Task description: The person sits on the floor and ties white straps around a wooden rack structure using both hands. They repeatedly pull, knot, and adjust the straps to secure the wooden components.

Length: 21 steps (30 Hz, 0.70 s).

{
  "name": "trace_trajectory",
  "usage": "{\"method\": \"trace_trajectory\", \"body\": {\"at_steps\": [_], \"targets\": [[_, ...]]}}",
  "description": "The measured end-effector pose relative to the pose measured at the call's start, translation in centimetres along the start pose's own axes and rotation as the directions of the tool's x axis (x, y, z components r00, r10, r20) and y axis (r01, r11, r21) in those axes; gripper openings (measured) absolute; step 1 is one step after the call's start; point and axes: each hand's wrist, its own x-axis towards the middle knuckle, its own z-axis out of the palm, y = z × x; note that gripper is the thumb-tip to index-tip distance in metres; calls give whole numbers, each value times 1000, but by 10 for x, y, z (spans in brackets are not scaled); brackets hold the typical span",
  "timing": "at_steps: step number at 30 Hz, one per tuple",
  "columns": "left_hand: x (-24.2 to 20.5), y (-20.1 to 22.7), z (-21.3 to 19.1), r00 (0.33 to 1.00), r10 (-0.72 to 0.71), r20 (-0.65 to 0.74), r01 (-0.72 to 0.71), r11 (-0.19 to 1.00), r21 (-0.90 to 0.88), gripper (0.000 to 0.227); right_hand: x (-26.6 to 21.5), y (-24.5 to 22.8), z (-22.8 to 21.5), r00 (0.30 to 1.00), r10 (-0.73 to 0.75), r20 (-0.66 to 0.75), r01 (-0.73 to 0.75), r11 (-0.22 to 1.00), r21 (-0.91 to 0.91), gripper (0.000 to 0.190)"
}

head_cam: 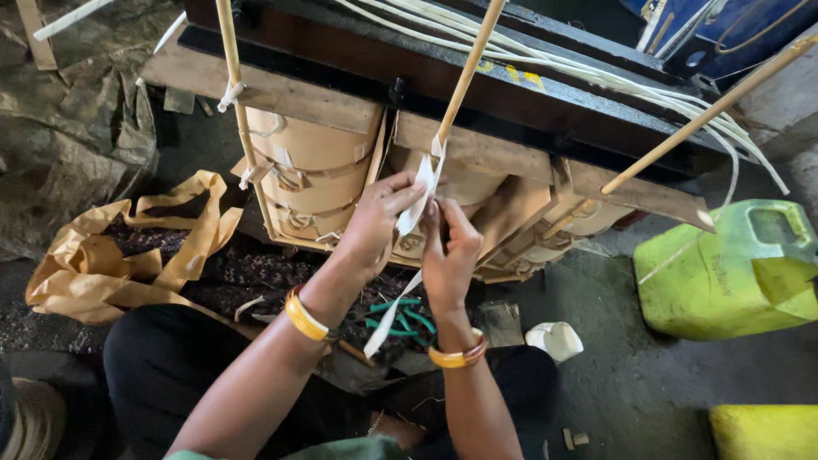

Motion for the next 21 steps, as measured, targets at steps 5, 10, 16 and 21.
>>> {"method": "trace_trajectory", "body": {"at_steps": [5,10,16,21], "targets": [[9,-4,13,994,35,-99,-23,993,120,21,6,-20,-15,901,-428,68,404,772,-491,31],[10,-16,8,990,101,-99,-90,990,106,22,8,-29,-23,760,-639,113,593,613,-523,26],[20,-6,4,992,-26,-124,24,1000,-15,16,5,-7,-11,914,-406,-11,396,898,-191,8],[15,-4,9,990,-56,-127,26,974,-223,10,32,41,-1,892,449,54,-345,597,725,16]]}}
